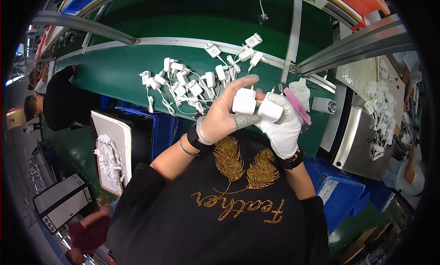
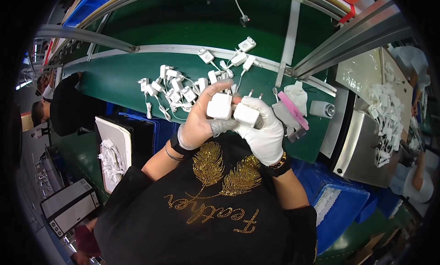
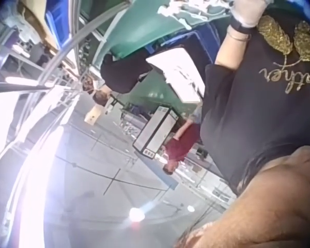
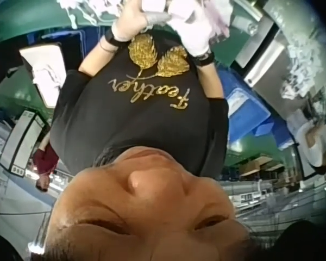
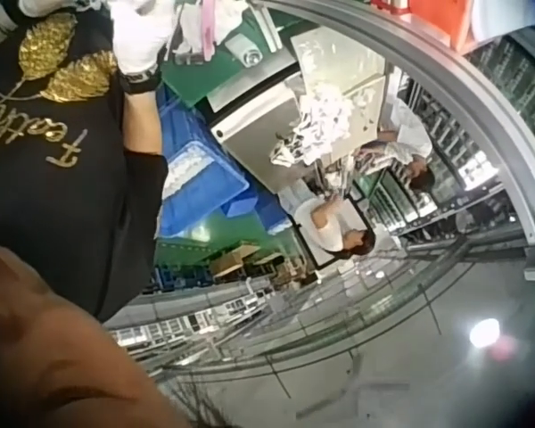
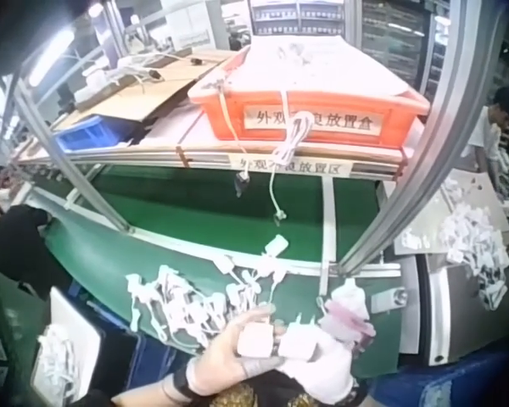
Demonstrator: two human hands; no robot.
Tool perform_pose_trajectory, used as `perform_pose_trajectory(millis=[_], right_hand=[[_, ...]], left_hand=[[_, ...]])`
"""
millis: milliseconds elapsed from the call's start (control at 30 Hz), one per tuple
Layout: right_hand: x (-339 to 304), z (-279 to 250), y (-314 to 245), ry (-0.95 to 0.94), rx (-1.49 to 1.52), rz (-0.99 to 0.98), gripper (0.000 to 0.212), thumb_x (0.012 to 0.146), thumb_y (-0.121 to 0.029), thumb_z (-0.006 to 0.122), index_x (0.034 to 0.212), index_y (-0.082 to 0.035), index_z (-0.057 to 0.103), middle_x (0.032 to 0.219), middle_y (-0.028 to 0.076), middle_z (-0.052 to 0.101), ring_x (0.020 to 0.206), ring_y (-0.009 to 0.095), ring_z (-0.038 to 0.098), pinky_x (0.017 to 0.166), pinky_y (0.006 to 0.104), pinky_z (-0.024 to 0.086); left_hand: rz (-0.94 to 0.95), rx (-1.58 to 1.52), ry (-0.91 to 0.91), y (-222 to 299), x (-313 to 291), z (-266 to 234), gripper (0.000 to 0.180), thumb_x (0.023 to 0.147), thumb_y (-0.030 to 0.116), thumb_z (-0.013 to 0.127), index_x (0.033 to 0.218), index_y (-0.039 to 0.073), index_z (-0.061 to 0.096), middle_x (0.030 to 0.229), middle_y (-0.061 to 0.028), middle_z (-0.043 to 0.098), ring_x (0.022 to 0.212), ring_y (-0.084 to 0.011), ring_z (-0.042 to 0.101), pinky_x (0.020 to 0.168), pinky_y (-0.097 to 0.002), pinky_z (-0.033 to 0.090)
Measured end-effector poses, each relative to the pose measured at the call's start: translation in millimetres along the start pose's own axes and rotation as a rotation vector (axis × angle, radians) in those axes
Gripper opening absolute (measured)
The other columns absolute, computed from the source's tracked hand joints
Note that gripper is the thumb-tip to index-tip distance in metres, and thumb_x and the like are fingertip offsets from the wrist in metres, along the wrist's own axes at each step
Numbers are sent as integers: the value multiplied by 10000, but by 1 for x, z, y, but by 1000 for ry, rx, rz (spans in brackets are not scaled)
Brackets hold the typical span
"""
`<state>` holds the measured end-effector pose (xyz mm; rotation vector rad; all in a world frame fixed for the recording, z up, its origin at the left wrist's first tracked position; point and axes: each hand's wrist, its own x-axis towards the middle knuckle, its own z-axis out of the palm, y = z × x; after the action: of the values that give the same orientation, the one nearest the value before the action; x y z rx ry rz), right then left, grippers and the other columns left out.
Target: Manual sorting and packaging of small white electronic power adapter components on a production line.
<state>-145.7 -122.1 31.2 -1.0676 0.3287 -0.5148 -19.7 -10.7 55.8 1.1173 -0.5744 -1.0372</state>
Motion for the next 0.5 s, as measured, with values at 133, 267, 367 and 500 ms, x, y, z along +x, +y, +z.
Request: perform_pose_trajectory(millis=[133, 267, 367, 500], right_hand=[[-4, -3, 3, -16, -171, -18, 547, 777, 144, 672, 1264, -28, 492, 1235, 102, 592, 1094, 174, 597, 934, 301, 493], [-5, -2, 5, -31, -80, -18, 551, 783, 141, 668, 1275, -34, 492, 1233, 82, 585, 1097, 152, 586, 948, 288, 475], [-6, -5, 9, -72, -178, -124, 572, 780, 152, 657, 1292, -28, 477, 1230, 94, 587, 1109, 165, 581, 951, 303, 472], [-3, -9, 8, -59, -513, -180, 648, 764, 44, 738, 1336, -16, 441, 1243, 136, 573, 1150, 234, 569, 963, 359, 465]], left_hand=[[59, 162, -15, -1, 3, 2, 830, 740, 27, 797, 1432, 58, 340, 1250, -63, 561, 1129, -138, 547, 976, -285, 433], [120, 267, 3, -4, 4, 3, 888, 692, 45, 840, 1430, 49, 347, 1239, -70, 571, 1125, -139, 547, 977, -297, 436], [119, 223, 16, -6, 1, 3, 893, 680, 57, 853, 1423, 46, 359, 1236, -70, 568, 1124, -140, 545, 977, -303, 435], [170, 251, 2, -6, 2, 6, 874, 705, 30, 823, 1432, 65, 339, 1259, -80, 551, 1152, -153, 536, 992, -296, 423]])
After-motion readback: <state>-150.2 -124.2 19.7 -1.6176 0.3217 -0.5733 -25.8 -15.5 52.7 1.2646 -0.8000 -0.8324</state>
